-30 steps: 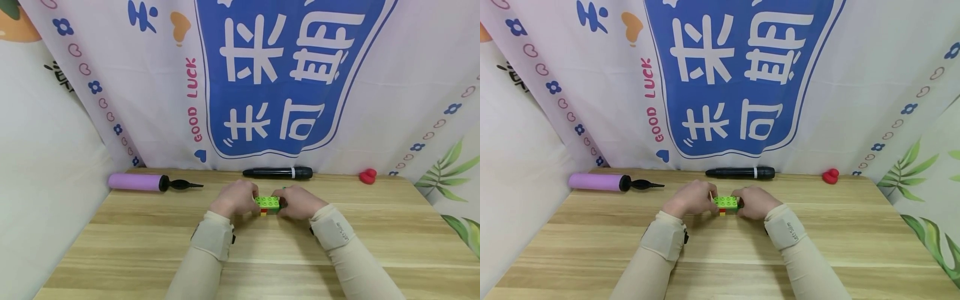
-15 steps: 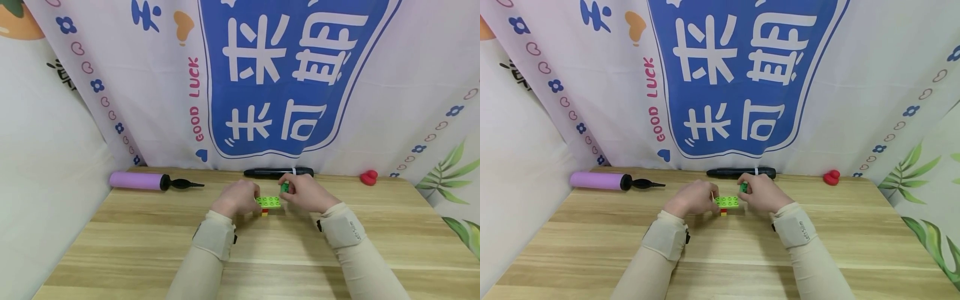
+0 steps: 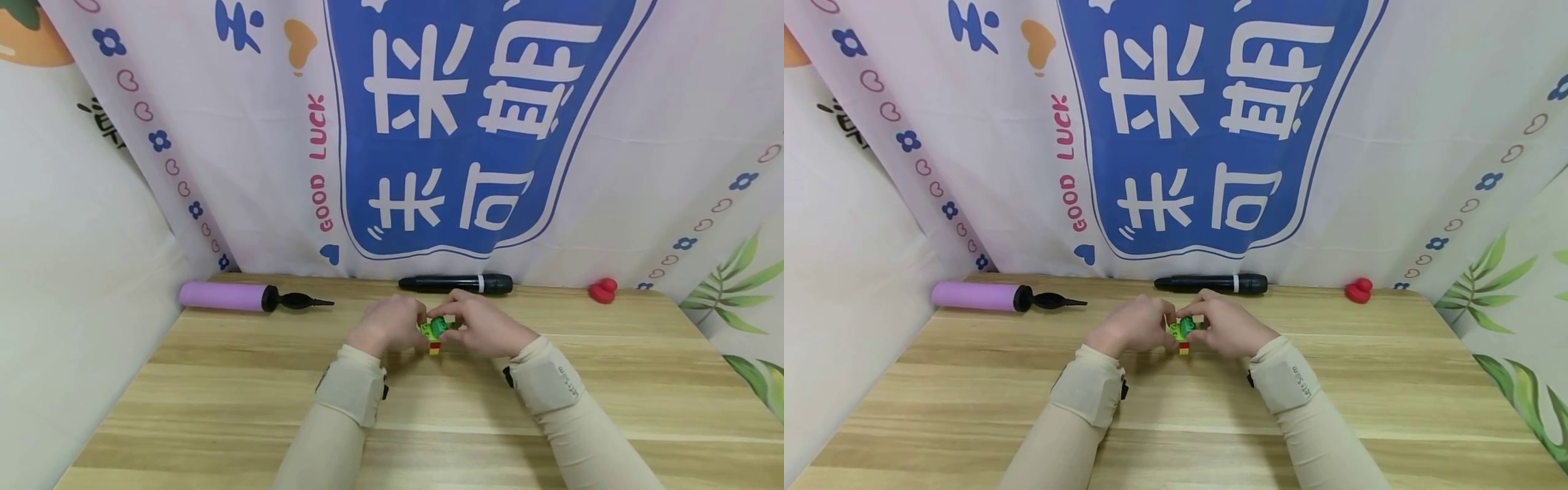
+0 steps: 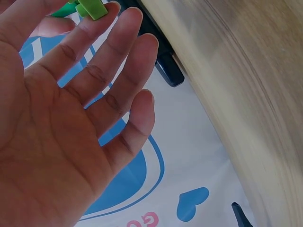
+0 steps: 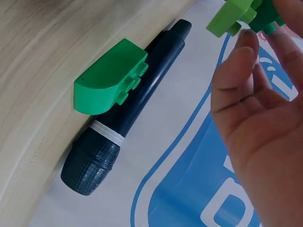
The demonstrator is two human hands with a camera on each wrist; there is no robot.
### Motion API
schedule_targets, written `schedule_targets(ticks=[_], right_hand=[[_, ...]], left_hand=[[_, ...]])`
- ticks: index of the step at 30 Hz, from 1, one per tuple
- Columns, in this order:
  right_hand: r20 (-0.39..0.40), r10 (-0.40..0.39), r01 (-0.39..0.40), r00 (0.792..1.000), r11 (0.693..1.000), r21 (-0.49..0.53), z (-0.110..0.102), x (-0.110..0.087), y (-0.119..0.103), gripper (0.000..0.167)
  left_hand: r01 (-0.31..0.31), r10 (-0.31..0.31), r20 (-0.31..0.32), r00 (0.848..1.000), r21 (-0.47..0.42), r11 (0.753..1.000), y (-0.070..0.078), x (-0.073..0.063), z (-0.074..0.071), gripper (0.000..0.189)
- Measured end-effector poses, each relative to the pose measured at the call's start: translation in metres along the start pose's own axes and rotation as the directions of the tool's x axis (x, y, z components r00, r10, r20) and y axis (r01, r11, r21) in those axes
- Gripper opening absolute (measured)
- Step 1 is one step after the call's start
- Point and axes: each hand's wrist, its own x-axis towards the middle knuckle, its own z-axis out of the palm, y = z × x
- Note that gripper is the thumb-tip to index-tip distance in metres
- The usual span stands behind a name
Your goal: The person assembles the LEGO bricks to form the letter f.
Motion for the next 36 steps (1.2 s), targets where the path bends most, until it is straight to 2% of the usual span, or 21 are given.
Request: schedule_targets(ticks=[5, 9, 15, 24, 36], right_hand=[[-0.025, 0.006, -0.006, 1.0, 1.0, 0.0, -0.0001, 0.0007, 0.0008, 0.042], [-0.044, 0.03, -0.028, 0.999, 0.999, 0.035, -0.0006, 0.0003, 0.0005, 0.035], [-0.066, -0.001, 0.003, 0.998, 1.0, 0.025, -0.0017, -0.0009, 0.0006, 0.026], [-0.071, 0.0, 0.002, 0.997, 1.0, 0.023, -0.0007, 0.0011, -0.0027, 0.026], [-0.082, -0.024, 0.023, 0.996, 1.0, -0.021, -0.0019, 0.0006, -0.0047, 0.025]], left_hand=[[-0.007, 0.007, -0.007, 1.0, -0.006, 1.0, 0.0006, 0.0007, 0.0005, 0.024], [-0.006, 0.006, -0.004, 1.0, -0.017, 1.0, 0.0013, 0.0011, 0.0005, 0.021], [-0.007, 0.007, -0.003, 1.0, -0.02, 1.0, 0.0029, 0.0005, -0.0002, 0.021], [0.008, -0.007, 0.013, 1.0, -0.03, 1.0, 0.0015, -0.0003, -0.002, 0.021], [-0.005, 0.005, -0.001, 1.0, -0.034, 0.999, 0.0005, 0.0, -0.0005, 0.022]])
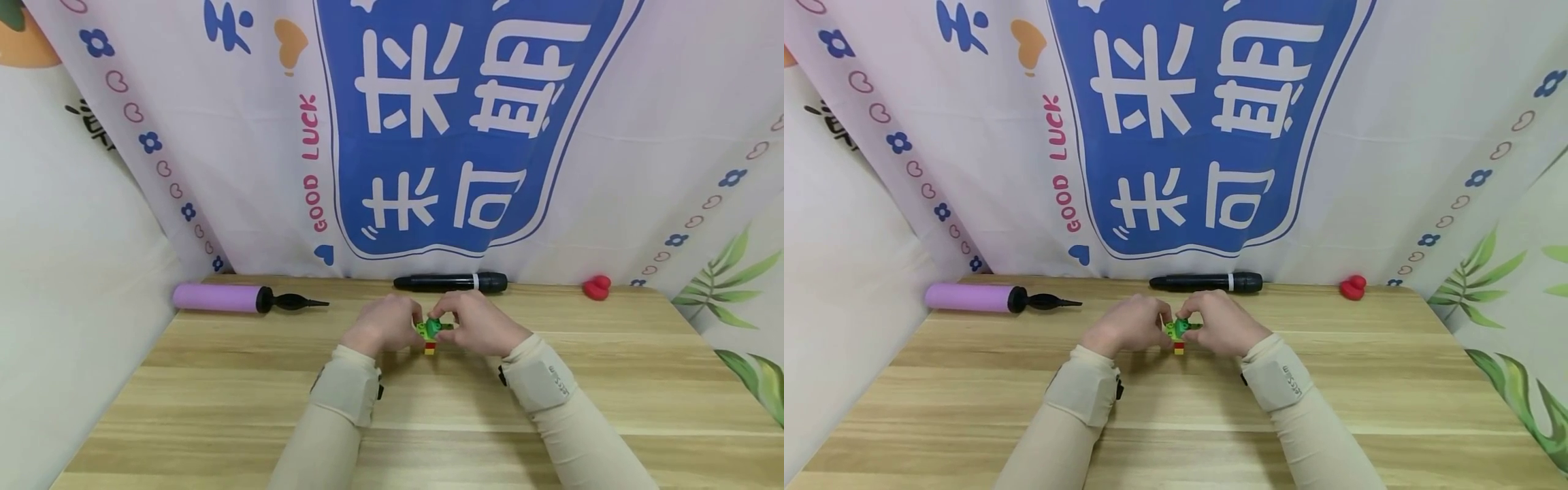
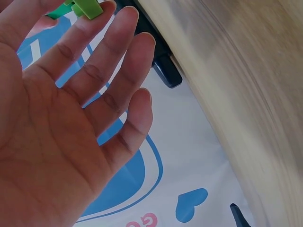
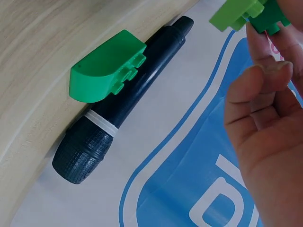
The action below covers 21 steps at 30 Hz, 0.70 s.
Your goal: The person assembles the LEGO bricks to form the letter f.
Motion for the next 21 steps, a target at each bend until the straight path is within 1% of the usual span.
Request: schedule_targets(ticks=[7, 16, 21], right_hand=[[0.019, -0.014, 0.014, 1.0, 0.999, -0.031, -0.003, -0.001, -0.005, 0.022], [0.037, 0.028, -0.022, 0.999, 0.989, -0.149, -0.005, -0.003, -0.016, 0.02], [0.03, 0.018, -0.011, 0.999, 0.978, -0.209, -0.005, -0.005, -0.021, 0.016]], left_hand=[[-0.016, 0.016, -0.01, 1.0, -0.002, 1.0, 0.0, -0.001, 0.001, 0.02], [-0.02, 0.02, -0.008, 1.0, -0.001, 1.0, 0.002, 0.001, 0.002, 0.022], [-0.024, 0.024, -0.006, 1.0, -0.004, 1.0, 0.003, 0.001, 0.003, 0.02]])
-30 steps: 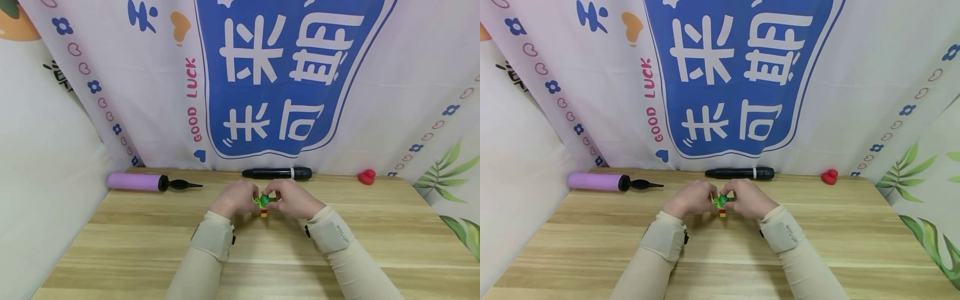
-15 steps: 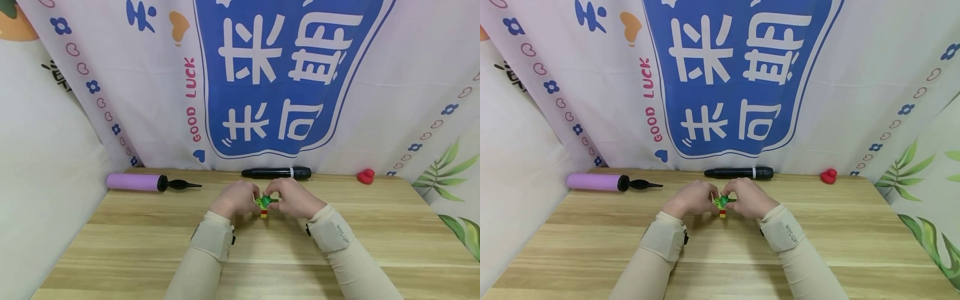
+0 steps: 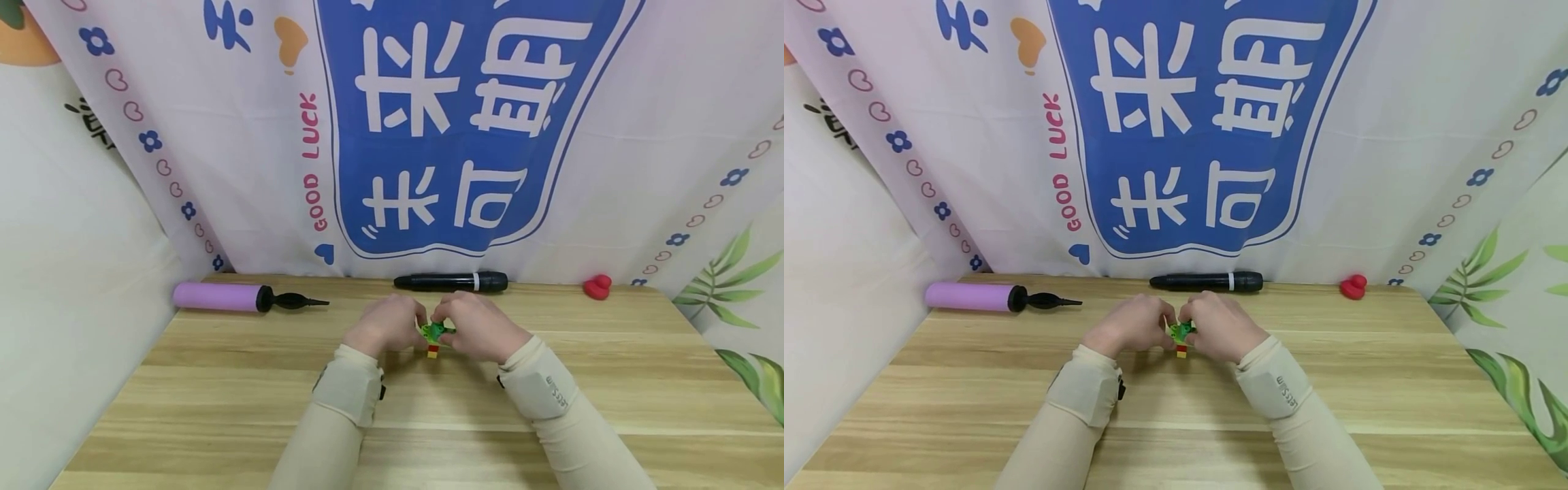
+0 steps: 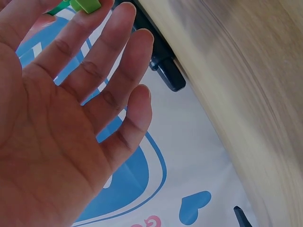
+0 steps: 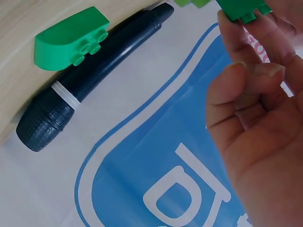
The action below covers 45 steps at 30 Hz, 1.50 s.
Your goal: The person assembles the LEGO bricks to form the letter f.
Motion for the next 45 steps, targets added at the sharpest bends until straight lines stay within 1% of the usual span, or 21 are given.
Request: schedule_targets(ticks=[7, 10, 12, 14, 16, 19, 23, 27, 31, 35, 36, 38, 42, 44, 45], right_hand=[[-0.013, -0.015, 0.014, 1.0, 0.997, -0.076, -0.003, -0.003, -0.006, 0.015], [-0.01, -0.021, 0.02, 1.0, 0.997, -0.074, -0.003, -0.003, -0.005, 0.016], [-0.003, -0.016, 0.016, 1.0, 0.999, -0.036, -0.001, -0.001, -0.001, 0.016], [0.013, -0.003, 0.003, 1.0, 0.999, 0.047, 0.001, 0.0, 0.005, 0.017], [0.027, 0.0, -0.003, 1.0, 0.991, 0.137, 0.002, 0.001, 0.011, 0.017], [0.042, -0.011, 0.0, 0.999, 0.971, 0.241, 0.002, 0.001, 0.019, 0.02], [0.046, -0.018, 0.002, 0.999, 0.942, 0.334, 0.006, 0.003, 0.029, 0.024], [0.048, 0.001, -0.023, 0.999, 0.89, 0.456, 0.014, 0.005, 0.041, 0.025], [0.04, -0.005, -0.017, 0.999, 0.848, 0.53, 0.022, 0.005, 0.051, 0.024], [0.044, -0.005, -0.021, 0.999, 0.817, 0.577, 0.027, 0.005, 0.057, 0.023], [0.043, -0.004, -0.022, 0.999, 0.813, 0.582, 0.027, 0.005, 0.057, 0.023], [0.031, -0.012, -0.008, 0.999, 0.822, 0.569, 0.027, 0.005, 0.057, 0.022], [0.01, -0.034, 0.024, 0.999, 0.861, 0.508, 0.025, 0.006, 0.05, 0.023], [0.011, -0.045, 0.034, 0.999, 0.877, 0.479, 0.022, 0.006, 0.047, 0.023], [0.017, -0.048, 0.034, 0.999, 0.88, 0.474, 0.021, 0.005, 0.047, 0.023]], left_hand=[[-0.012, 0.012, 0.004, 1.0, 0.007, 1.0, 0.002, -0.002, 0.0, 0.018], [-0.01, 0.01, 0.009, 1.0, 0.004, 1.0, 0.003, -0.002, 0.0, 0.019], [-0.009, 0.009, 0.011, 1.0, 0.003, 1.0, 0.003, -0.002, -0.001, 0.019], [-0.01, 0.01, 0.013, 1.0, 0.007, 1.0, 0.003, -0.002, -0.001, 0.021], [-0.01, 0.01, 0.015, 1.0, 0.01, 1.0, 0.004, -0.002, -0.001, 0.022], [-0.011, 0.011, 0.015, 1.0, 0.012, 1.0, 0.005, -0.001, 0.0, 0.023], [-0.016, 0.016, 0.004, 1.0, 0.008, 1.0, 0.005, -0.001, 0.0, 0.024], [-0.01, 0.01, 0.0, 1.0, 0.003, 1.0, 0.006, -0.002, 0.001, 0.024], [-0.004, 0.004, -0.003, 1.0, 0.003, 1.0, 0.007, -0.002, 0.002, 0.024], [-0.006, 0.006, -0.007, 1.0, 0.006, 1.0, 0.005, -0.002, 0.003, 0.024], [-0.007, 0.007, -0.007, 1.0, 0.006, 1.0, 0.005, -0.002, 0.003, 0.024], [-0.01, 0.01, -0.008, 1.0, 0.005, 1.0, 0.005, -0.002, 0.003, 0.024], [-0.006, 0.006, -0.01, 1.0, 0.005, 1.0, 0.005, -0.001, 0.002, 0.024], [-0.005, 0.006, -0.007, 1.0, 0.005, 1.0, 0.005, -0.002, 0.002, 0.025], [-0.006, 0.006, -0.005, 1.0, 0.005, 1.0, 0.005, -0.002, 0.002, 0.025]])
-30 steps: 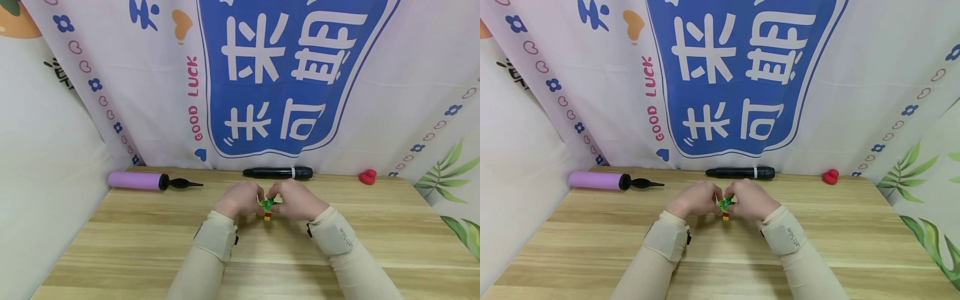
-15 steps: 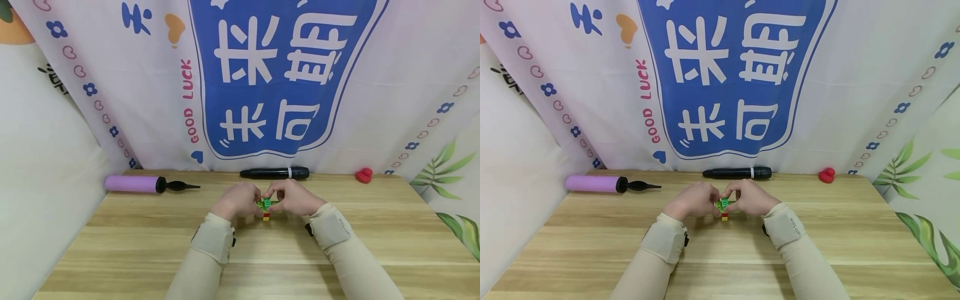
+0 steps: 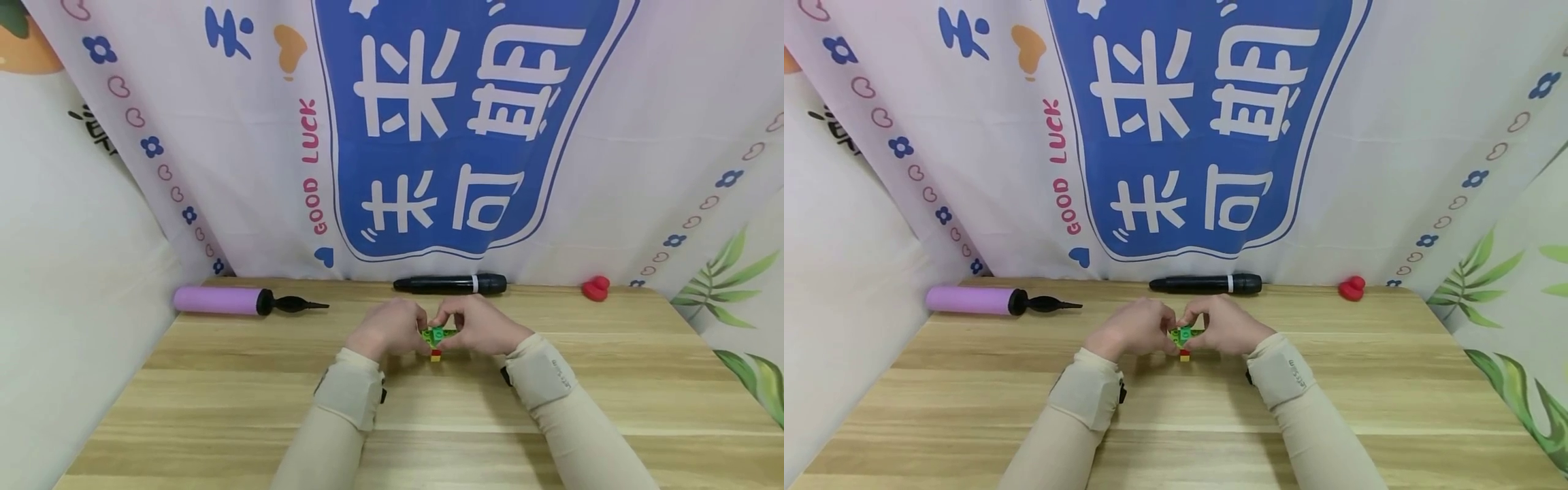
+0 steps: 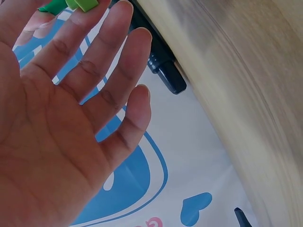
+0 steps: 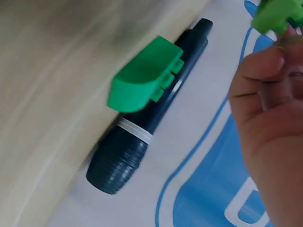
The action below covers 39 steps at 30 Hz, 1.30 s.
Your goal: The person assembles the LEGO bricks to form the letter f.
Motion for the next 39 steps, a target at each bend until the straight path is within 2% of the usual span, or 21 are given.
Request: schedule_targets(ticks=[4, 7, 10, 13, 16, 20, 23, 25, 32, 35, 39], right_hand=[[0.038, 0.023, -0.022, 0.999, 0.999, -0.029, -0.01, -0.005, -0.001, 0.022], [-0.005, 0.098, -0.098, 0.995, 0.99, -0.104, -0.022, -0.011, 0.004, 0.028], [-0.092, 0.206, -0.222, 0.974, 0.945, -0.239, -0.031, -0.019, 0.013, 0.04], [-0.097, 0.301, -0.316, 0.949, 0.888, -0.333, -0.035, -0.024, 0.023, 0.054], [-0.052, 0.336, -0.331, 0.941, 0.869, -0.369, -0.03, -0.021, 0.028, 0.062], [-0.046, 0.324, -0.316, 0.945, 0.864, -0.392, -0.019, -0.012, 0.027, 0.051], [-0.064, 0.306, -0.306, 0.95, 0.868, -0.39, -0.016, -0.01, 0.026, 0.04], [-0.084, 0.279, -0.29, 0.957, 0.882, -0.372, -0.016, -0.01, 0.024, 0.037], [-0.175, 0.096, -0.139, 0.98, 0.957, -0.254, -0.027, -0.013, 0.004, 0.039], [-0.136, 0.039, -0.066, 0.99, 0.978, -0.199, -0.029, -0.012, -0.008, 0.039], [-0.038, 0.025, -0.031, 0.999, 0.986, -0.164, -0.027, -0.012, -0.02, 0.037]], left_hand=[[-0.004, 0.004, 0.011, 1.0, -0.008, 1.0, 0.0, 0.001, 0.0, 0.023], [0.008, -0.008, 0.015, 1.0, -0.011, 1.0, 0.0, 0.002, 0.0, 0.023], [0.031, -0.03, 0.016, 0.999, -0.01, 0.999, -0.001, 0.002, -0.001, 0.025], [0.052, -0.052, 0.019, 0.998, -0.006, 0.999, -0.002, 0.002, -0.002, 0.028], [0.06, -0.06, 0.021, 0.998, -0.002, 0.998, -0.003, 0.001, -0.002, 0.03], [0.065, -0.065, 0.021, 0.998, -0.003, 0.998, -0.004, 0.002, -0.002, 0.028], [0.067, -0.066, 0.017, 0.998, -0.006, 0.998, -0.005, 0.002, -0.002, 0.027], [0.067, -0.067, 0.015, 0.998, -0.007, 0.998, -0.005, 0.001, -0.001, 0.027], [0.056, -0.056, 0.021, 0.998, 0.004, 0.998, -0.004, 0.001, -0.003, 0.033], [0.053, -0.053, 0.025, 0.998, 0.0, 0.999, -0.004, 0.001, -0.004, 0.035], [0.051, -0.051, 0.024, 0.998, 0.003, 0.999, -0.005, 0.0, -0.004, 0.036]])
